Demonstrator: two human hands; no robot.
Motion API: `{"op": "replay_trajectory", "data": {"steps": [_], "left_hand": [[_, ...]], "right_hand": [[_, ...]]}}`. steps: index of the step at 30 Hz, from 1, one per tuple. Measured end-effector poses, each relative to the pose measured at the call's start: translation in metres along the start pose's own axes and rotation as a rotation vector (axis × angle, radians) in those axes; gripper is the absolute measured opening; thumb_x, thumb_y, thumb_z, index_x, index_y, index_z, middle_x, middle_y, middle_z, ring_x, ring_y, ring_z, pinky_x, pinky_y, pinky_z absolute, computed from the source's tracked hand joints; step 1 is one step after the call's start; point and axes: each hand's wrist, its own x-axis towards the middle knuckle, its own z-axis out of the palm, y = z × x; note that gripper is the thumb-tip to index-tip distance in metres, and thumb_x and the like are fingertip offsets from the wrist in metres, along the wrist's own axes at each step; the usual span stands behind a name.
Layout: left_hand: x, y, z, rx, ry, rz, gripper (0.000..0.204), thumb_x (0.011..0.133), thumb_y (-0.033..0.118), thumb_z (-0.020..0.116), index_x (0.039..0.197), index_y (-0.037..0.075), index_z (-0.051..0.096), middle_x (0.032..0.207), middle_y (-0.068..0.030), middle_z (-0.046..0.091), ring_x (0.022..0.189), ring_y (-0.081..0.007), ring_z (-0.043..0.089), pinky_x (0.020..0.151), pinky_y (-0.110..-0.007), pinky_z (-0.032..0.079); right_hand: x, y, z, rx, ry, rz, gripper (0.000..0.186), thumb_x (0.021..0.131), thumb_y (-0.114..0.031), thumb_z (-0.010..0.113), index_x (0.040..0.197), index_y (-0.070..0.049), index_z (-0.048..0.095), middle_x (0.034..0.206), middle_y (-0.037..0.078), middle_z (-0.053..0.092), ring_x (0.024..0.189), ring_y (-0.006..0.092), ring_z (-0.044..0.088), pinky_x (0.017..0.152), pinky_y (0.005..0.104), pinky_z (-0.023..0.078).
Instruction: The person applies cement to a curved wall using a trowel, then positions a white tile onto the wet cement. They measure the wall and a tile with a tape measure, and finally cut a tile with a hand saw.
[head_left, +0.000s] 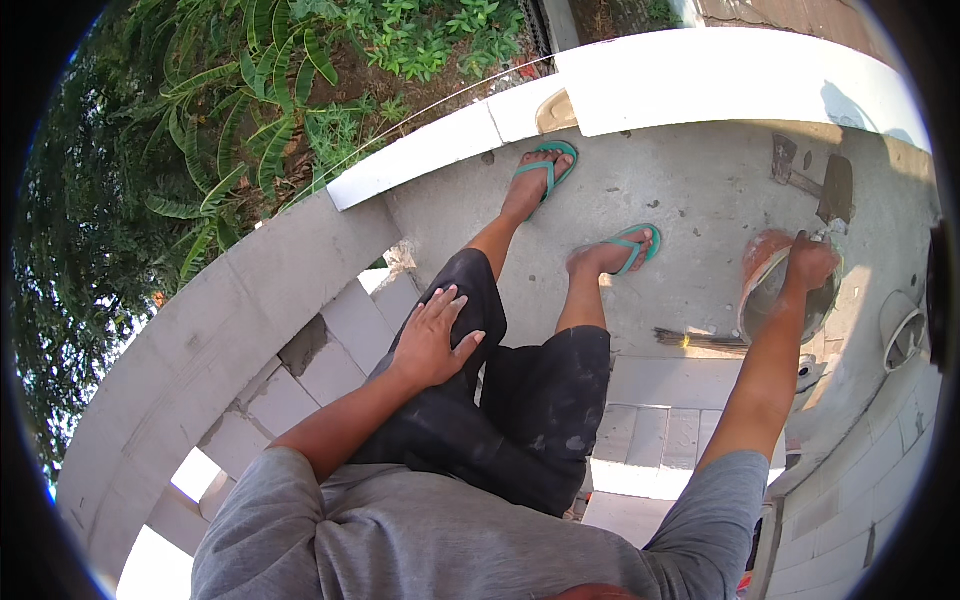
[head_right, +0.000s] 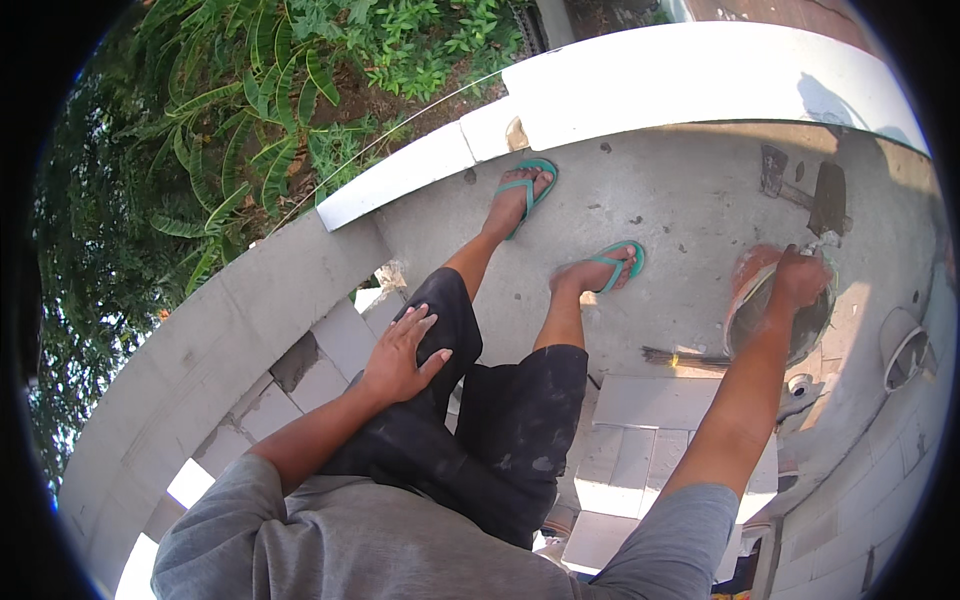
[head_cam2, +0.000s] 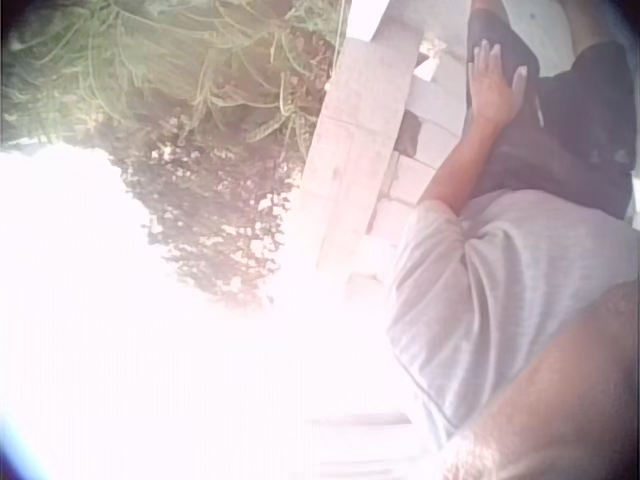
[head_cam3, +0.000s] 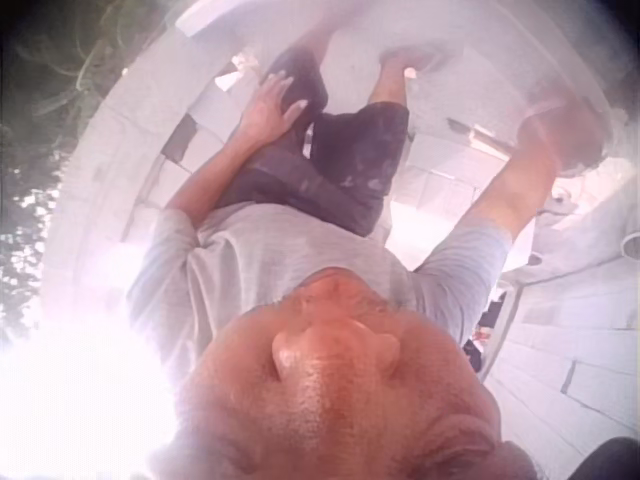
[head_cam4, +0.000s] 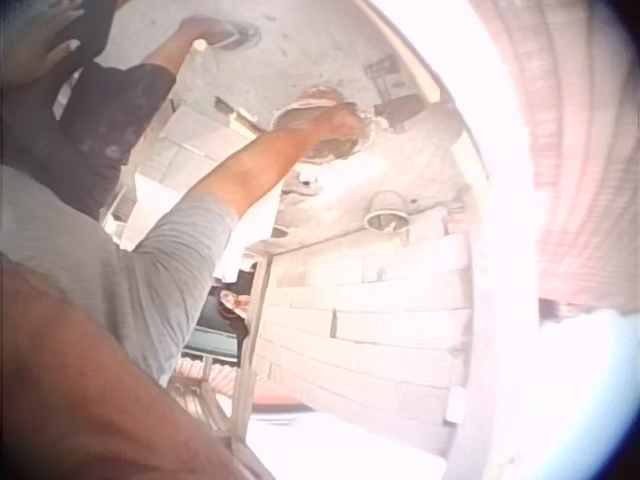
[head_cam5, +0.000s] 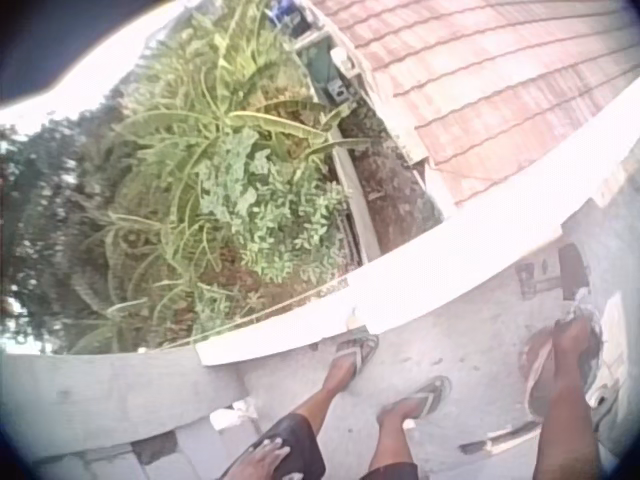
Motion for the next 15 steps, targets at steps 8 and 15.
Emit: {"op": "replay_trajectory", "data": {"steps": [8,15], "left_hand": [[-0.025,-0.001,0.008,-0.105,0.09,0.009,0.069,0.102,0.049,0.063,0.151,0.002,0.052,0.163,-0.0219,0.044,0.154,-0.0392,0.038,0.126,-0.052,0.031],[-0.043,0.002,-0.019,-0.19,0.132,0.102,0.066,0.102,0.046,0.064,0.15,0.003,0.053,0.162,-0.0209,0.046,0.154,-0.0379,0.039,0.126,-0.052,0.03]], "right_hand": [[-0.04,0.034,-0.058,1.318,-0.002,0.209,0.055,0.082,-0.011,0.08,0.125,0.017,0.062,0.094,0.018,0.074,0.085,0.0314,0.074,0.084,0.0408,0.061],[-0.121,0.066,-0.13,1.253,-0.069,0.591,0.018,0.079,0.0,0.072,0.095,0.006,0.065,0.084,0.011,0.068,0.073,0.0211,0.065,0.069,0.036,0.054]]}}
